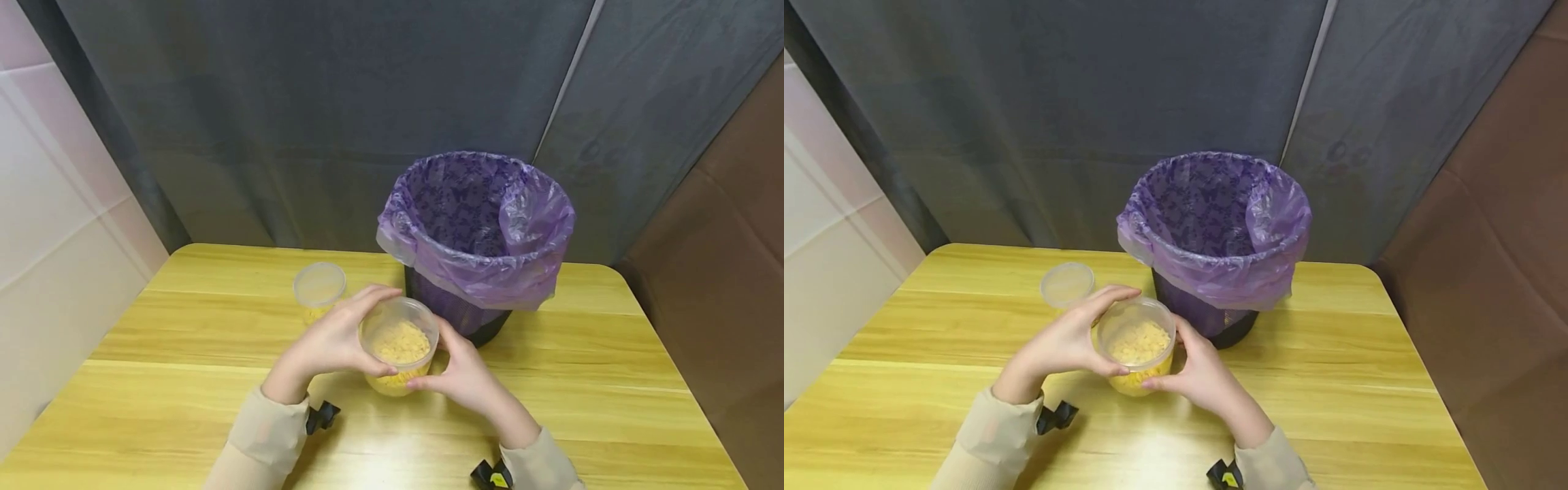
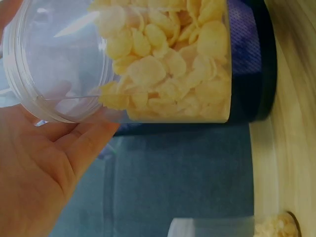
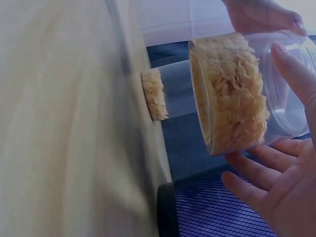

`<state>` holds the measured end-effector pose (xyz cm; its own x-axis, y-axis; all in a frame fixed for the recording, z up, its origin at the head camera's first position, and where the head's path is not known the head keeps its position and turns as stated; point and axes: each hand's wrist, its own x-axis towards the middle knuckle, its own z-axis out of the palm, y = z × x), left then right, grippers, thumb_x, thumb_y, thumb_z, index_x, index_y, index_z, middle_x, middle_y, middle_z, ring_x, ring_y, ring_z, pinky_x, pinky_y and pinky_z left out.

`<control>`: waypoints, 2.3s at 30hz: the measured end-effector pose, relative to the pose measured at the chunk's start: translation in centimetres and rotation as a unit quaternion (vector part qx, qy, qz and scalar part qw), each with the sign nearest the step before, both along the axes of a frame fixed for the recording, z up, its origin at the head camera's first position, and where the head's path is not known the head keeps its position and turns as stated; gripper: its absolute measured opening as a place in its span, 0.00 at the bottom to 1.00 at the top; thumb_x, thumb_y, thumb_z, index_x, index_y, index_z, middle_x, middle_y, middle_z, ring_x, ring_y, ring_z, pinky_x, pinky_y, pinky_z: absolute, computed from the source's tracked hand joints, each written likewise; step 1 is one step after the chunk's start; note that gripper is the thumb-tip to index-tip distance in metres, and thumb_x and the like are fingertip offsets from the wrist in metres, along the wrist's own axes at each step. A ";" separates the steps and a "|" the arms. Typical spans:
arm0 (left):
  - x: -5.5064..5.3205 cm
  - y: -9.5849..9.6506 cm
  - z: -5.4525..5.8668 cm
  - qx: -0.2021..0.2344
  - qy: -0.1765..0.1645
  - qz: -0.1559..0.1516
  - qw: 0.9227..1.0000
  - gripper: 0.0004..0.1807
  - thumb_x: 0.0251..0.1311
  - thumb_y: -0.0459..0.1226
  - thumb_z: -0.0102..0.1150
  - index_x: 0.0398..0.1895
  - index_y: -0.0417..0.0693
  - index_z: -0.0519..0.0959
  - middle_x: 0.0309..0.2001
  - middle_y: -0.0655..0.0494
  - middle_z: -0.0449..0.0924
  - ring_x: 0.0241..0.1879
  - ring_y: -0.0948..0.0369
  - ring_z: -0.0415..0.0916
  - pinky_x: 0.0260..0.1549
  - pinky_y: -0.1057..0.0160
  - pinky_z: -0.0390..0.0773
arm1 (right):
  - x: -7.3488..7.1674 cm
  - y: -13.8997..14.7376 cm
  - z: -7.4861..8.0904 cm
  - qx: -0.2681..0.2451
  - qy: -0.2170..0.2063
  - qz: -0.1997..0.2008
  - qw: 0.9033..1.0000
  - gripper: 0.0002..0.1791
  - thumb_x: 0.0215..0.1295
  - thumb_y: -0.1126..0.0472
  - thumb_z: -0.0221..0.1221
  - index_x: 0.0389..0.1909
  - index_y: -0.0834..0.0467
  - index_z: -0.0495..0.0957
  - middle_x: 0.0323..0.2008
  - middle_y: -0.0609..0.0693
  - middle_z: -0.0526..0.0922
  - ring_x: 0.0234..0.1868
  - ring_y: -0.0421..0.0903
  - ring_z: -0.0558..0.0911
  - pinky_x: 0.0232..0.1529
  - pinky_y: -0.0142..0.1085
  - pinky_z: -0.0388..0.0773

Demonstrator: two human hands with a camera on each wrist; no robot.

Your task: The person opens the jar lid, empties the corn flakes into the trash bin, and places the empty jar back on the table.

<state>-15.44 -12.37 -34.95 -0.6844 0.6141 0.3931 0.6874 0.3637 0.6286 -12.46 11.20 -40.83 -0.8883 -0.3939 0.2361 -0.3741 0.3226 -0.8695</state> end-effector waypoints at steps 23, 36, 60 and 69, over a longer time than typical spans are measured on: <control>3.5 2.0 -2.1 -0.017 -0.007 -0.113 0.993 0.55 0.29 0.46 0.81 0.67 0.47 0.64 0.62 0.59 0.66 0.58 0.57 0.69 0.56 0.56 0.69 | 3.1 3.9 -1.2 0.052 0.006 0.131 0.990 0.61 0.37 0.49 0.78 0.73 0.43 0.52 0.68 0.43 0.63 0.66 0.50 0.66 0.61 0.54 0.63; 4.1 2.6 -3.0 -0.004 -0.014 -0.133 0.991 0.56 0.30 0.47 0.80 0.68 0.49 0.62 0.62 0.59 0.65 0.58 0.57 0.69 0.57 0.56 0.68 | 3.4 4.9 -1.4 0.051 0.016 0.155 0.986 0.59 0.38 0.48 0.77 0.72 0.46 0.55 0.66 0.45 0.67 0.63 0.49 0.69 0.62 0.44 0.64; 3.5 3.4 -5.3 -0.019 -0.036 -0.143 0.989 0.57 0.32 0.44 0.80 0.70 0.52 0.59 0.63 0.58 0.63 0.60 0.57 0.67 0.59 0.58 0.65 | 2.4 5.6 -4.0 0.046 -0.040 0.174 0.983 0.61 0.37 0.50 0.78 0.72 0.44 0.52 0.67 0.44 0.64 0.65 0.50 0.66 0.63 0.46 0.62; 3.8 3.3 -4.2 -0.071 -0.034 -0.141 0.987 0.57 0.33 0.45 0.79 0.70 0.46 0.60 0.64 0.57 0.61 0.61 0.60 0.65 0.60 0.60 0.64 | 2.4 5.5 -4.0 0.056 -0.028 0.167 0.984 0.59 0.35 0.48 0.78 0.71 0.43 0.55 0.64 0.43 0.68 0.63 0.49 0.69 0.62 0.47 0.63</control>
<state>-11.59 -9.06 -39.17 -0.5000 0.8297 0.2482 0.7318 0.2516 0.6334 -10.06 16.68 -44.80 -0.7150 -0.6869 0.1299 -0.4287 0.2840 -0.8577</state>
